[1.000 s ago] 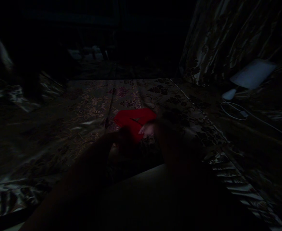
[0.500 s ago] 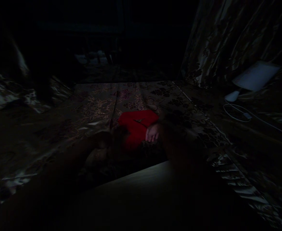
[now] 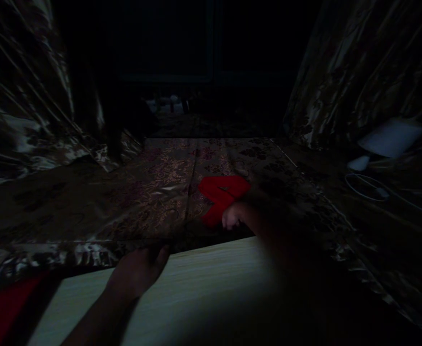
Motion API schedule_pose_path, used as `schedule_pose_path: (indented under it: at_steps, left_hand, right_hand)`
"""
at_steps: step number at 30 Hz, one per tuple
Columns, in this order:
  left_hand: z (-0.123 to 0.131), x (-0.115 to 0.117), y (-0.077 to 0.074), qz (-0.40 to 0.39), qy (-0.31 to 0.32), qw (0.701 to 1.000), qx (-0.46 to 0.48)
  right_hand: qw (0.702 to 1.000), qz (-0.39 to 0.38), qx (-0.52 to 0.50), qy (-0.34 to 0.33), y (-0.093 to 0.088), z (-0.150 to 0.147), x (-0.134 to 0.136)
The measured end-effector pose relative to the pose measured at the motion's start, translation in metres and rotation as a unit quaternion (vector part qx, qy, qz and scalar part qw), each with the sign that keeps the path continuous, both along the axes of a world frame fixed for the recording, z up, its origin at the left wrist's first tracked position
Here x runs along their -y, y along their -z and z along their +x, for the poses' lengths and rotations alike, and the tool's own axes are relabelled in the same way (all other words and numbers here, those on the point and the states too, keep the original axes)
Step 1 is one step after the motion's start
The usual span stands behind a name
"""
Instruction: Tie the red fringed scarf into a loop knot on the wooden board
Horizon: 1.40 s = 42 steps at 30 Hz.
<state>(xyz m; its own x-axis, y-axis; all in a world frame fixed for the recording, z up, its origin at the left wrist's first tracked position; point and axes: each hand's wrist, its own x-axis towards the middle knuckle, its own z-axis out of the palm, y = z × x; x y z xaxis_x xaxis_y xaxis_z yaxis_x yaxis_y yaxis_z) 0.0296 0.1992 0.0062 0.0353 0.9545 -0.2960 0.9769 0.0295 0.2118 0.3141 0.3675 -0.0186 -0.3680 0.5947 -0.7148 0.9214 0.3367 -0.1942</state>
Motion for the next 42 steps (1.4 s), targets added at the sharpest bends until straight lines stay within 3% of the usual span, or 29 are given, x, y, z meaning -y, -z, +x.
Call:
schedule_pose_path:
  at_steps: [2, 3, 5, 9, 13, 16, 19, 24, 32, 42]
  left_hand:
    - [0.0, -0.002, -0.001, -0.003, 0.009, 1.0, 0.002]
    - [-0.001, -0.003, 0.0, -0.001, 0.013, 1.0, 0.001]
    - [-0.002, -0.003, 0.003, 0.008, 0.019, 1.0, -0.006]
    - [-0.005, -0.003, 0.008, 0.019, 0.026, 0.999, -0.028]
    - [-0.007, 0.007, 0.015, 0.093, 0.067, 0.992, -0.047]
    - [-0.006, 0.029, 0.025, 0.203, 0.099, 0.971, -0.074]
    - [-0.003, 0.062, 0.035, 0.239, 0.1, 0.963, -0.079]
    - [0.008, 0.112, 0.035, 0.241, 0.11, 0.962, -0.071]
    - [0.021, 0.16, 0.031, 0.216, 0.097, 0.97, -0.048]
    - [0.02, 0.213, 0.028, 0.211, 0.101, 0.972, -0.007]
  right_hand:
    - [0.998, 0.058, 0.003, 0.012, -0.008, 0.021, 0.023]
    - [0.992, 0.122, -0.022, 0.037, -0.011, 0.034, 0.039]
    - [0.955, 0.256, -0.091, 0.121, -0.009, 0.058, 0.078]
    - [0.879, 0.435, -0.076, 0.178, 0.014, 0.091, 0.166]
    - [0.835, 0.516, -0.057, 0.182, 0.036, 0.098, 0.231]
    - [0.825, 0.535, -0.06, 0.171, 0.039, 0.095, 0.259]
    - [0.826, 0.532, -0.054, 0.178, 0.034, 0.089, 0.272]
    - [0.84, 0.507, -0.026, 0.194, 0.021, 0.078, 0.277]
    - [0.852, 0.449, 0.006, 0.269, 0.008, 0.029, 0.308]
    - [0.899, 0.4, -0.051, 0.17, 0.001, -0.045, 0.374]
